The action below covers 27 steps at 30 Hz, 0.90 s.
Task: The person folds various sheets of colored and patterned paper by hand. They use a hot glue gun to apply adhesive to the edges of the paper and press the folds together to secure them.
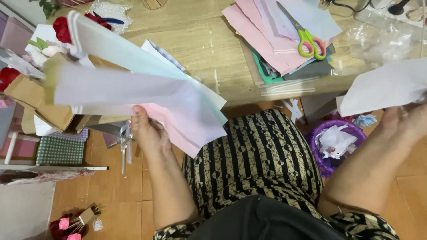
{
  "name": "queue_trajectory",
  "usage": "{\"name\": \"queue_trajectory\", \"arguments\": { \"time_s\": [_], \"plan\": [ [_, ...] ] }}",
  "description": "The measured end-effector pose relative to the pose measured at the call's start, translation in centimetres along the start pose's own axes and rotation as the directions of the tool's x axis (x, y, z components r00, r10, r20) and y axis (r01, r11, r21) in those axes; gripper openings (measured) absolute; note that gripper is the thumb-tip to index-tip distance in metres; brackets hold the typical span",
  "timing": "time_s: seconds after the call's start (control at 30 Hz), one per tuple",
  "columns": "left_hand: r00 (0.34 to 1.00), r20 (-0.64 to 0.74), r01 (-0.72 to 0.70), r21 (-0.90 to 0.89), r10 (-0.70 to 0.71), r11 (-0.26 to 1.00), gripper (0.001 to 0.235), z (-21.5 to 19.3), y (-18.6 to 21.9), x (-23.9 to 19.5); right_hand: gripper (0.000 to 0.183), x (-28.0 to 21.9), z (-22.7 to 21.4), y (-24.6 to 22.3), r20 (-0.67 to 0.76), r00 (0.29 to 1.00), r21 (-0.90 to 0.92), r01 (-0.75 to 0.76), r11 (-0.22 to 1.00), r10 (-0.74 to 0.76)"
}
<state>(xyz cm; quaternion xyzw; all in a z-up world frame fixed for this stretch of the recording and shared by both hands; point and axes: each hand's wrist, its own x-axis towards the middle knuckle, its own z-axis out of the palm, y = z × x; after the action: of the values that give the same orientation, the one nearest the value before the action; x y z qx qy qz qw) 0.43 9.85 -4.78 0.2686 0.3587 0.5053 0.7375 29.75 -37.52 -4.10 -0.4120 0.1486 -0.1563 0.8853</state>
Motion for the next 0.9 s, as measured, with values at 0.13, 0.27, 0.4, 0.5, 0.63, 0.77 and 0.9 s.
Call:
{"name": "queue_trajectory", "arguments": {
  "time_s": [0.13, 0.27, 0.4, 0.5, 0.63, 0.77, 0.9],
  "plan": [
    [0.997, 0.025, 0.071, -0.036, -0.070, 0.997, 0.031, 2.8, 1.5, -2.5, 0.047, -2.0, 0.6, 0.0, -0.001, 1.000, 0.196, 0.009, 0.981, -0.009],
    [0.982, 0.116, 0.138, 0.101, -0.149, 0.985, 0.014, 5.7, 1.0, -3.6, 0.061, -3.9, 2.2, 0.9, -0.085, 0.996, 0.174, 0.022, 0.984, -0.007],
    [0.972, 0.130, 0.171, 0.184, -0.197, 0.968, 0.019, 7.0, -1.9, -0.5, 0.055, -4.1, 2.0, 1.5, 0.035, 0.992, 0.078, 0.117, 0.990, -0.120],
    [0.976, 0.169, 0.055, 0.430, -0.140, 0.901, 0.027, 9.4, -1.1, -0.6, 0.060, -5.2, 2.8, 1.1, 0.026, 0.996, 0.077, 0.087, 0.993, -0.089],
    [0.989, 0.142, -0.028, 0.424, -0.036, 0.905, 0.032, 10.0, -3.4, 3.2, 0.055, -5.8, 3.2, 1.5, 0.050, 0.993, 0.058, 0.103, 0.993, -0.106],
    [0.980, 0.200, -0.093, 0.418, 0.009, 0.904, 0.018, 9.5, -4.9, 6.1, 0.062, -6.2, 3.8, 2.1, 0.091, 0.993, 0.085, 0.062, 0.994, -0.070],
    [0.977, 0.191, 0.029, 0.337, -0.098, 0.941, 0.097, 9.7, -5.1, 5.6, 0.062, -4.9, 3.1, 4.1, 0.251, 0.956, 0.145, 0.117, 0.983, -0.150]
  ]
}}
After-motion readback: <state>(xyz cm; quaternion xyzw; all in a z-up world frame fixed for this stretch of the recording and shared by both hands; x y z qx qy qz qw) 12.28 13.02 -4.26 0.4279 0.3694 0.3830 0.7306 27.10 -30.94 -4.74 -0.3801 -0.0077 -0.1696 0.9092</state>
